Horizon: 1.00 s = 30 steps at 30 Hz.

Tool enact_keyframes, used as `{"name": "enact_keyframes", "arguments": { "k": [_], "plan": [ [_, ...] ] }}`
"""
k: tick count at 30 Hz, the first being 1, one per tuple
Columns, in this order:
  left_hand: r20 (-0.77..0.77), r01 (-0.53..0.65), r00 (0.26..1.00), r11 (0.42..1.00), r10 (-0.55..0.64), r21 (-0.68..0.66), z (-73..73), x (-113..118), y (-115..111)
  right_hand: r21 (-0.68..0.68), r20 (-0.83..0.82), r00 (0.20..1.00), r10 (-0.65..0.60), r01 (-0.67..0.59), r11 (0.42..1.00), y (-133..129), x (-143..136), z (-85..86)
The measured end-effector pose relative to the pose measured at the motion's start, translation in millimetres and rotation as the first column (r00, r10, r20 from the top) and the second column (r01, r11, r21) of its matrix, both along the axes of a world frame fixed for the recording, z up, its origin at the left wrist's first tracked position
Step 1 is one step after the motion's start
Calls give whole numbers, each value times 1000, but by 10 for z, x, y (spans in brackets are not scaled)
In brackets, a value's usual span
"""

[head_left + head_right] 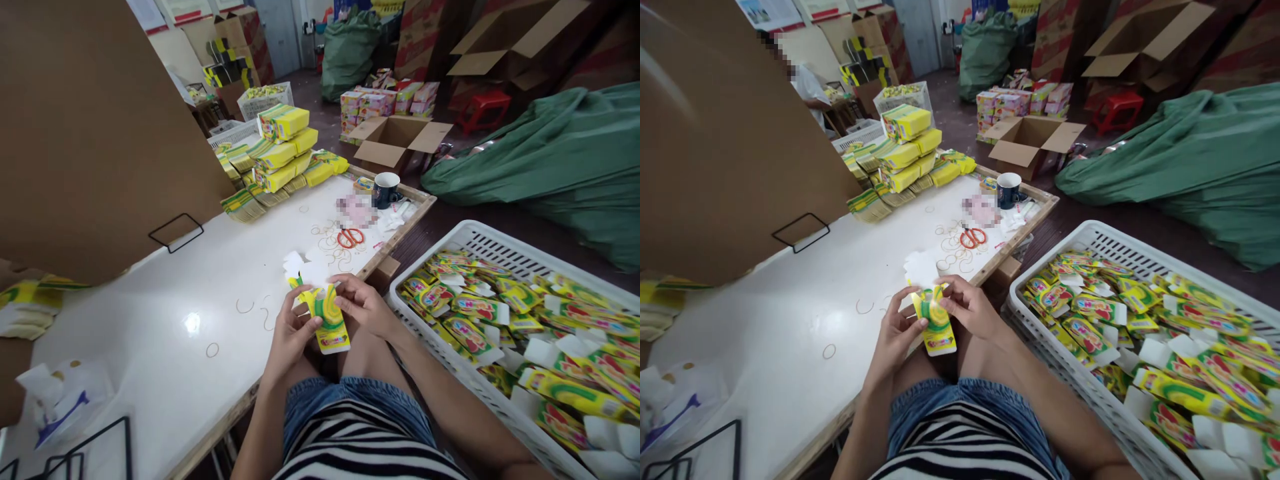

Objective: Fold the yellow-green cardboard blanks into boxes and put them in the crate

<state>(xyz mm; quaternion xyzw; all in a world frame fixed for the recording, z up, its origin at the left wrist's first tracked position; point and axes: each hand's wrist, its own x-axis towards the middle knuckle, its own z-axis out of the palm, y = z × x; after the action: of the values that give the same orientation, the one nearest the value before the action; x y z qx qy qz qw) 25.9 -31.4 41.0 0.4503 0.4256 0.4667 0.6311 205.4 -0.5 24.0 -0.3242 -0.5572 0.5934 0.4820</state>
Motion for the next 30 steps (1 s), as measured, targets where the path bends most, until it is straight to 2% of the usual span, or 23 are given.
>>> {"name": "enact_keyframes", "arguments": {
  "k": [3,6,11,14,17,20,24,30],
  "plan": [
    [40,67,997,997,-65,-48,-23,-15,-19,31,64,997,32,-34,999,23,57,35],
    [57,46,997,997,-42,-59,-67,9,-25,85,131,990,-55,45,995,30,60,20],
    [-3,43,999,998,-44,-47,-86,45,23,112,127,977,-170,156,981,72,61,-47],
    [-116,1,993,1000,1,22,-88,56,53,150,183,971,-154,127,980,101,116,-55],
    [-192,-37,980,996,51,79,-119,91,58,36,244,969,-31,23,999,110,153,-37],
    [-171,-7,985,998,18,62,-166,131,53,15,368,930,9,-15,1000,109,139,-5],
    [-123,10,992,999,-5,37,-185,139,62,128,553,826,-107,42,991,103,98,47],
    [-124,-4,992,998,11,55,-139,172,65,102,613,783,-101,48,994,69,31,98]
  ]
}}
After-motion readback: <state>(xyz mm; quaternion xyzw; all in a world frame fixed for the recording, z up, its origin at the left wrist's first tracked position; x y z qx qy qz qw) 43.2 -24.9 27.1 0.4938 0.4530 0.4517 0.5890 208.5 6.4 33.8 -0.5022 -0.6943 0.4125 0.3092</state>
